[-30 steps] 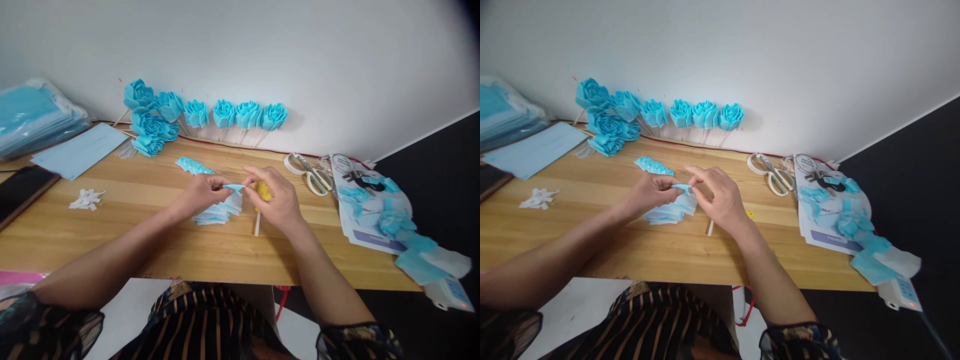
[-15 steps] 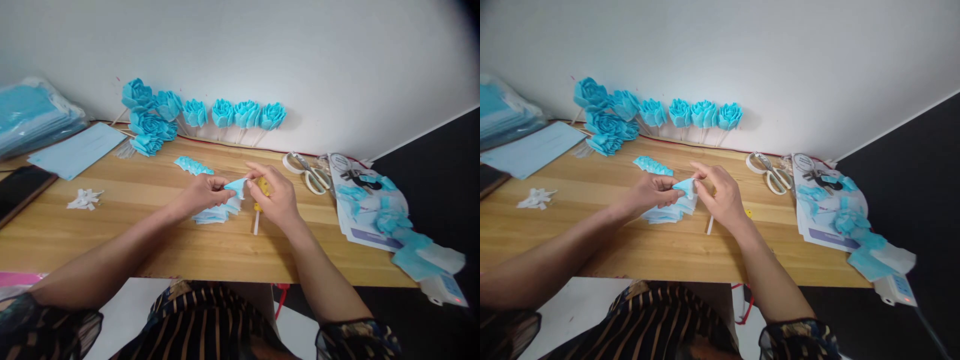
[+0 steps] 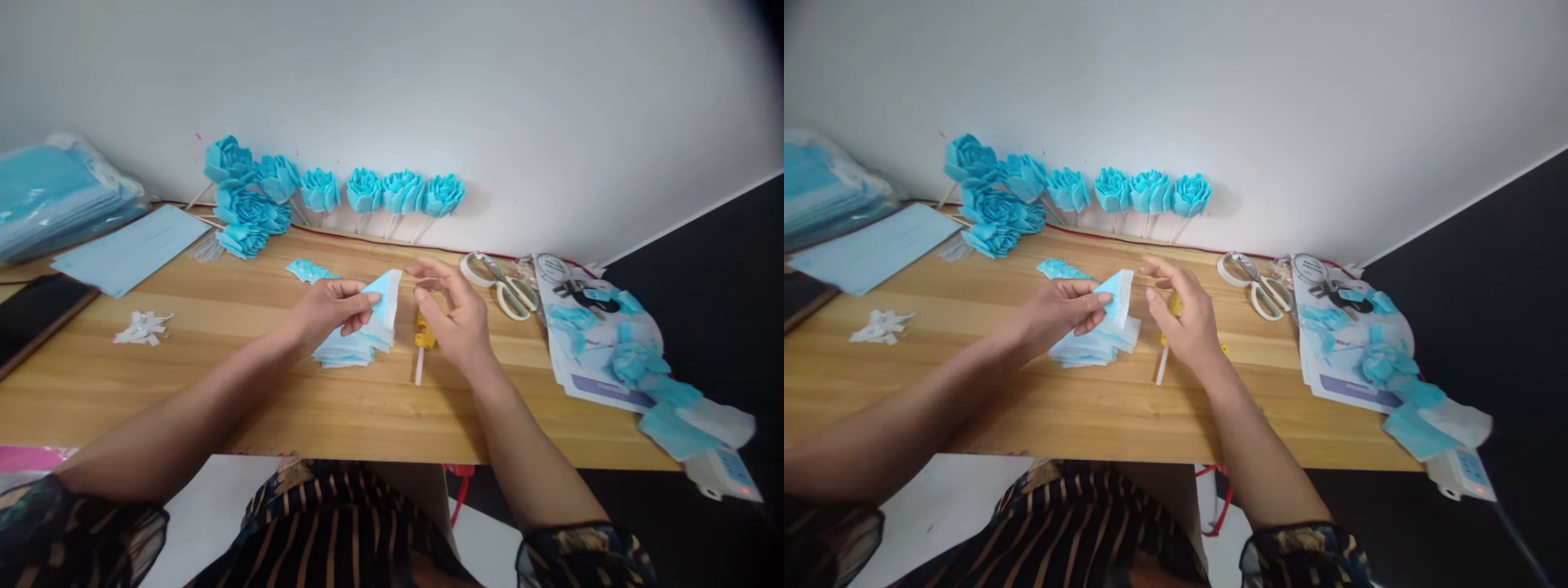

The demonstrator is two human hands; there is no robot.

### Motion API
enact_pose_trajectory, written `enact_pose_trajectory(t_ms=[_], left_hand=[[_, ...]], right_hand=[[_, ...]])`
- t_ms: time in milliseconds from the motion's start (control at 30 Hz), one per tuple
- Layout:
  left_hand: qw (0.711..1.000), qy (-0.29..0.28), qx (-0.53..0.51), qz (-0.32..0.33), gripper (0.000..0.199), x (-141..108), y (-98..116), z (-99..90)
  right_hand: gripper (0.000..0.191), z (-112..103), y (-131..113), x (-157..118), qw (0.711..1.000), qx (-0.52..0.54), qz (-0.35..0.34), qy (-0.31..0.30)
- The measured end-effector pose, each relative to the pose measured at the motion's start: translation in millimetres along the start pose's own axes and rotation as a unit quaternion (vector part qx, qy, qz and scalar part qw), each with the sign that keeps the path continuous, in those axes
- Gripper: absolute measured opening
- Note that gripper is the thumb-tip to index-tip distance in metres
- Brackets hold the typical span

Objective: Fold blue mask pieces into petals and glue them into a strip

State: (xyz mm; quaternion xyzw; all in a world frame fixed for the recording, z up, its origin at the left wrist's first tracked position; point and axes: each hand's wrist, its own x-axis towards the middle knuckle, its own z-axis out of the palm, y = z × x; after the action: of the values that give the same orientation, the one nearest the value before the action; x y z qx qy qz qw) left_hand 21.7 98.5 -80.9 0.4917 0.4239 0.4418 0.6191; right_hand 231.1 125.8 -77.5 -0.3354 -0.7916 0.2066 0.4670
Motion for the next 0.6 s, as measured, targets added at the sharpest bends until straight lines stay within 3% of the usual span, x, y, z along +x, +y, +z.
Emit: enact_pose_trajectory(t_ms=[200, 600], left_hand=[[0.996, 0.025, -0.086, -0.022, 0.037, 0.5, 3.2, -0.3], [0.993, 0.012, -0.117, -0.019, 0.041, 0.6, 2.7, -0.2]], right_hand=[[0.020, 0.6, -3.5, 3.5, 0.989, -0.092, -0.117, -0.005], [0.016, 3.0, 0.8, 3.2, 0.976, -0.110, -0.185, -0.029]])
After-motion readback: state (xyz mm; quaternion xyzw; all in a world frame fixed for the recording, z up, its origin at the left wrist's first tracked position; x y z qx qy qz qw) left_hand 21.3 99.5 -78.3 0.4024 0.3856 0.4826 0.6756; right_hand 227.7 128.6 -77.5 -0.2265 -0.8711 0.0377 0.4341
